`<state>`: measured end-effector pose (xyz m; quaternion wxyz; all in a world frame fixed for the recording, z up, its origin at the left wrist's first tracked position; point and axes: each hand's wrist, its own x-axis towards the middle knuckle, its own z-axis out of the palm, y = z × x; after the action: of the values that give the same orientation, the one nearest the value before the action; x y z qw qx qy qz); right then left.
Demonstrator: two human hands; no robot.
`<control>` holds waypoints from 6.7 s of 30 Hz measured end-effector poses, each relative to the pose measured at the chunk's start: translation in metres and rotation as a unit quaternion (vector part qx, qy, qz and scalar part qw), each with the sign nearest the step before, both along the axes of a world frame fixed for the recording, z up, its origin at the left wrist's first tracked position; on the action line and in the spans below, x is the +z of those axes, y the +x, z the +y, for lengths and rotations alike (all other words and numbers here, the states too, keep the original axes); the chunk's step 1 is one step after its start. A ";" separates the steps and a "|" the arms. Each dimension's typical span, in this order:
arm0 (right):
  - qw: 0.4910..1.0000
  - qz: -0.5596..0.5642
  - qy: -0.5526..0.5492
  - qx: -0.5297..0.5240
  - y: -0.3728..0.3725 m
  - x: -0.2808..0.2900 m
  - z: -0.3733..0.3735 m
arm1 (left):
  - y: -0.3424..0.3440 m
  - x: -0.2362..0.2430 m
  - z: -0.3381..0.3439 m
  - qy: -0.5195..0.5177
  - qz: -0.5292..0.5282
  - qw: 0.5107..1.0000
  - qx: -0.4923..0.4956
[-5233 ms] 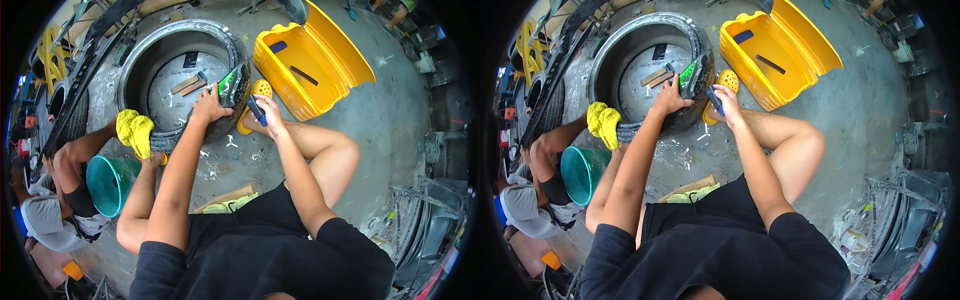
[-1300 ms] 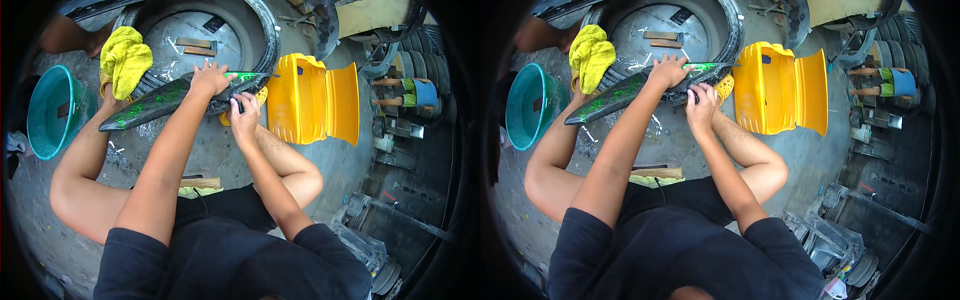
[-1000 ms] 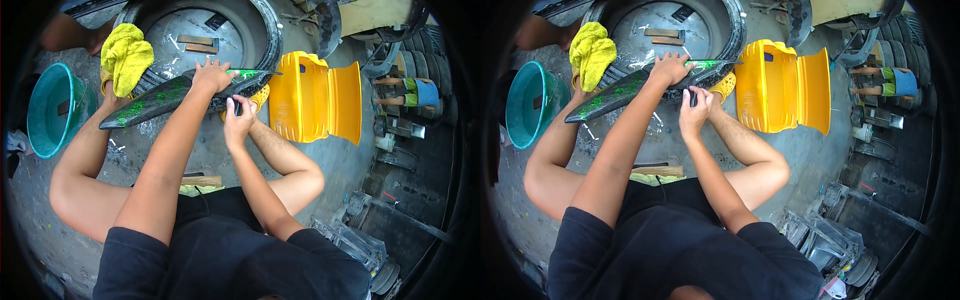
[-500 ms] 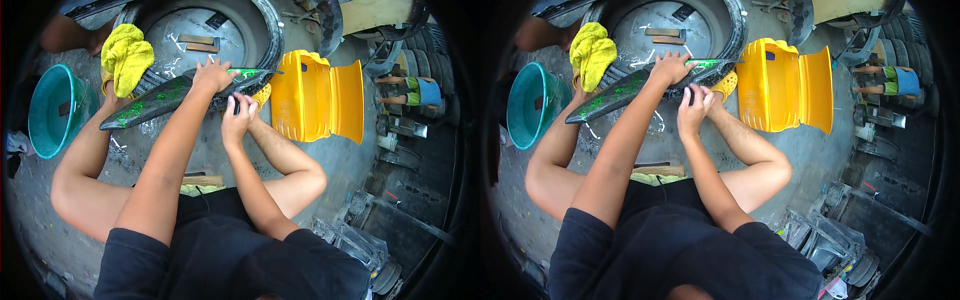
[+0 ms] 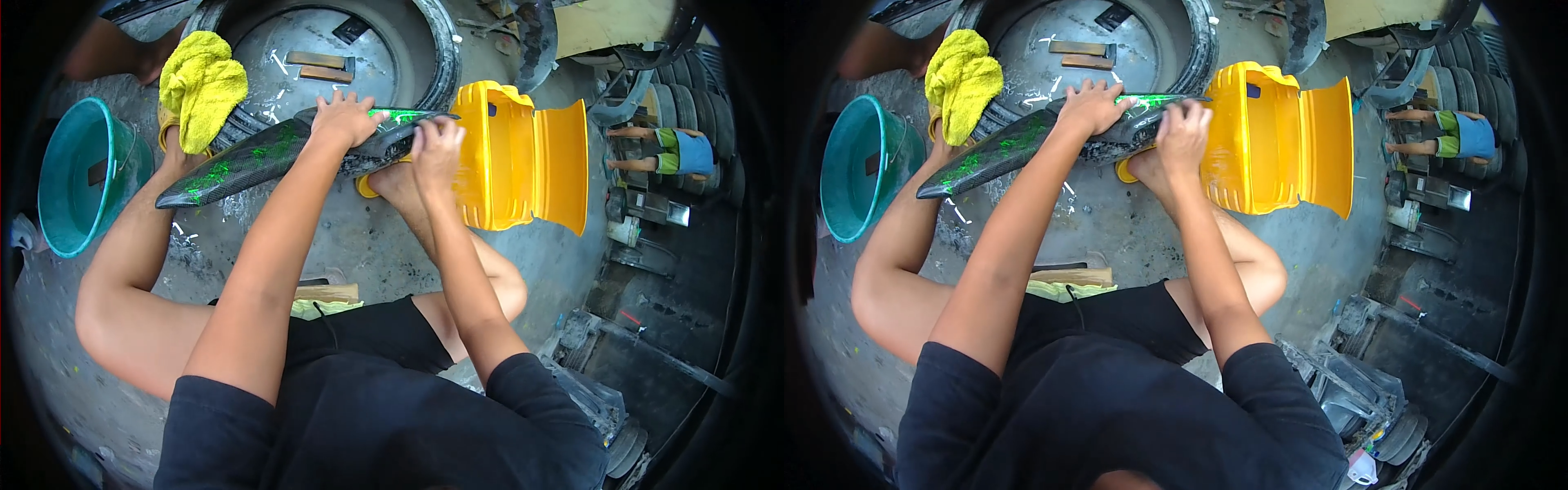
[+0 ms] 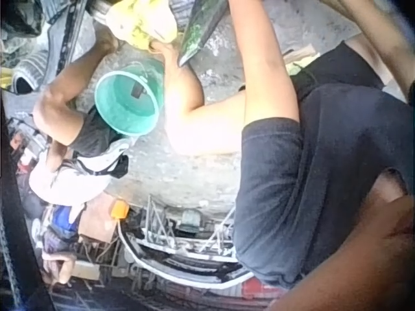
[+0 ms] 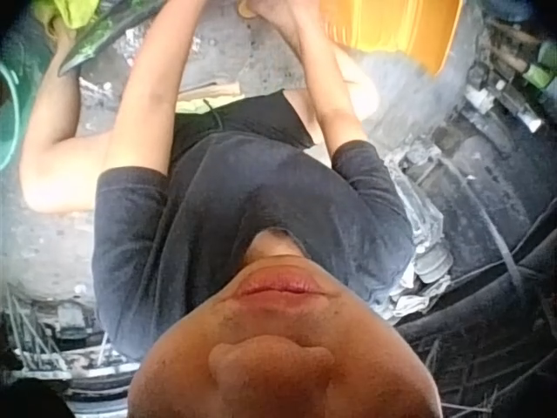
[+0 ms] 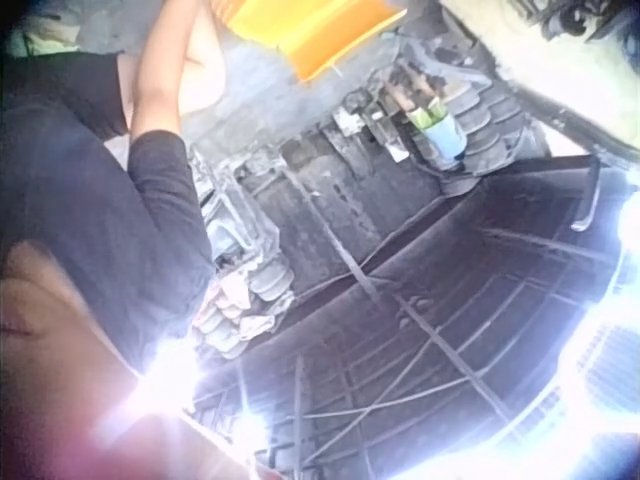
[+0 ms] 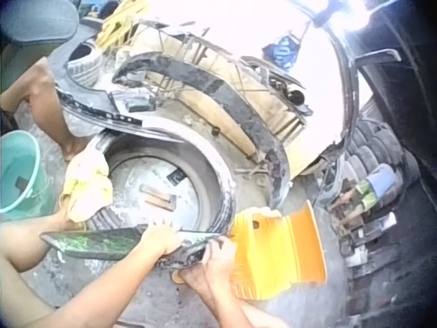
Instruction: The recorder is sanding and cleaning a small green and black patterned car part with sandpaper and water.
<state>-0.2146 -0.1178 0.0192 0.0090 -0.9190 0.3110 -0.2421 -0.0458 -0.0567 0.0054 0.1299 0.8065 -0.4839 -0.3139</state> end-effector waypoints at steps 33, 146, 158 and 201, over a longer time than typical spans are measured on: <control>0.995 -0.045 -0.051 -0.067 0.014 -0.013 -0.007 | 0.000 0.003 -0.002 -0.002 -0.018 1.000 -0.004; 0.578 -0.495 0.637 -0.124 -0.067 0.018 -0.037 | 0.022 -0.006 0.020 0.092 -0.058 0.994 -0.023; 0.867 -0.315 0.369 -0.112 -0.007 0.031 -0.001 | 0.021 0.001 0.020 0.091 -0.047 0.995 -0.010; 0.988 0.093 0.018 -0.124 0.016 -0.032 0.019 | 0.017 -0.006 0.012 0.100 -0.046 0.994 -0.010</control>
<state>-0.1983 -0.0983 -0.0129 -0.0334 -0.8915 0.4267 -0.1487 -0.0284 -0.0450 -0.0008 0.0231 0.8242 -0.4631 -0.3250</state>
